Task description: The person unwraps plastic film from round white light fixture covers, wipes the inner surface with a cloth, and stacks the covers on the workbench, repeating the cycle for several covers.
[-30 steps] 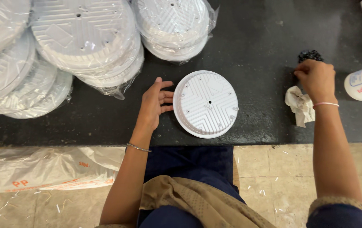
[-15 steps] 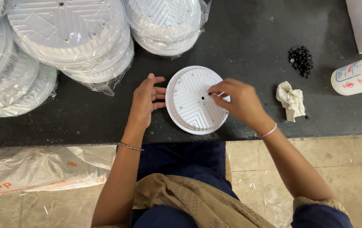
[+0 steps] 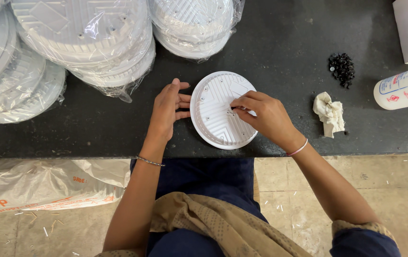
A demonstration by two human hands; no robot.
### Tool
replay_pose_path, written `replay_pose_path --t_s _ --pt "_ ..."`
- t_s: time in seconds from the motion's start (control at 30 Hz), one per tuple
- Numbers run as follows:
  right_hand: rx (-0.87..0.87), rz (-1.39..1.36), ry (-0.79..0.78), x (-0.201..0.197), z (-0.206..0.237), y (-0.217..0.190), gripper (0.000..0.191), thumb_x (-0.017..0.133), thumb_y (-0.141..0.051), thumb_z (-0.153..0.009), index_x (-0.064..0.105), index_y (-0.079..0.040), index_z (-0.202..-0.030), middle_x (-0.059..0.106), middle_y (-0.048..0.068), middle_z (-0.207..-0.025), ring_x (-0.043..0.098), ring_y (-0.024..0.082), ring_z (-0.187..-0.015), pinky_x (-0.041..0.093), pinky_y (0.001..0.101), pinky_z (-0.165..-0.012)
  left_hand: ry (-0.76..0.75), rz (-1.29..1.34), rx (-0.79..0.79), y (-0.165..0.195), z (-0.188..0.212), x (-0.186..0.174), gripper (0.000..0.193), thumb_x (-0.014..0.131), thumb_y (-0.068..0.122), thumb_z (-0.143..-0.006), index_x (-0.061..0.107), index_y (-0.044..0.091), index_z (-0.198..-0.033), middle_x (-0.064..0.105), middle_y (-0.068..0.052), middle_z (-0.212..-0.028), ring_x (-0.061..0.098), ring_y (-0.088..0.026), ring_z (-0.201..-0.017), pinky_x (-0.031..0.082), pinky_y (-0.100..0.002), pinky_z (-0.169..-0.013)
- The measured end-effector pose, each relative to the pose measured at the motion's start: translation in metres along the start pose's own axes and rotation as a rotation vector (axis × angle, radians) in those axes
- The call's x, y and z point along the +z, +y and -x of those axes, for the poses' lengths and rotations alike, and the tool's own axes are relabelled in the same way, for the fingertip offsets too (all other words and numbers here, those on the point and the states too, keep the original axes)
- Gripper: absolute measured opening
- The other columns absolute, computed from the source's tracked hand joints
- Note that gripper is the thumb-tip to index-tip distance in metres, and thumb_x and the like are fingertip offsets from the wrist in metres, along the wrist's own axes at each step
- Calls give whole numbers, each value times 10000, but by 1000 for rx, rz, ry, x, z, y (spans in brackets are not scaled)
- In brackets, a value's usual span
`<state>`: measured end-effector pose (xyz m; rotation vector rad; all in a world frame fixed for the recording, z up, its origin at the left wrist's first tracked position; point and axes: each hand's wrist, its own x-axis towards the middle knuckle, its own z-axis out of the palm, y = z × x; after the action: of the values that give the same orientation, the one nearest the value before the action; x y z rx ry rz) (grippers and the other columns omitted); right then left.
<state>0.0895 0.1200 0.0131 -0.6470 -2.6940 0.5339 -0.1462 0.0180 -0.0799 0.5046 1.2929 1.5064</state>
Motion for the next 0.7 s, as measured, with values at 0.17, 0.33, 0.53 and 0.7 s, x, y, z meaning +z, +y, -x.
replay_pose_path --t_s 0.17,0.33,0.53,0.7 --pt "5 27 -23 -1 0 -2 154 752 -117 -892 770 -76 -1040 734 56 -954 724 217 -794 571 334 -687 23 -35 13 -1 1 4 592 664 431 -937 605 -43 -1286 733 -152 -987 725 -190 -874 613 -342 -738" --pt "72 -122 -50 -12 -4 0 215 733 -120 -903 754 -80 -1113 745 60 -1023 759 184 -865 613 284 -758 -2 -127 42 -2 6 7 625 793 308 -858 589 -54 -1325 760 -119 -975 742 -152 -873 621 -288 -731" --pt "144 -72 -107 -25 -27 25 705 870 -280 -763 602 -92 -1387 610 162 -1367 615 347 -1200 521 430 -971 -181 -121 135 -5 6 4 576 850 148 -829 640 -81 -1313 747 -108 -1036 701 -122 -888 594 -265 -796" --pt "257 -83 -409 -13 -54 40 1100 941 -388 -624 381 -183 -1549 489 181 -1508 481 396 -1378 426 486 -1093 -203 -110 143 -10 4 3 622 871 100 -770 627 -55 -1321 744 -91 -1061 697 -121 -910 591 -262 -811"
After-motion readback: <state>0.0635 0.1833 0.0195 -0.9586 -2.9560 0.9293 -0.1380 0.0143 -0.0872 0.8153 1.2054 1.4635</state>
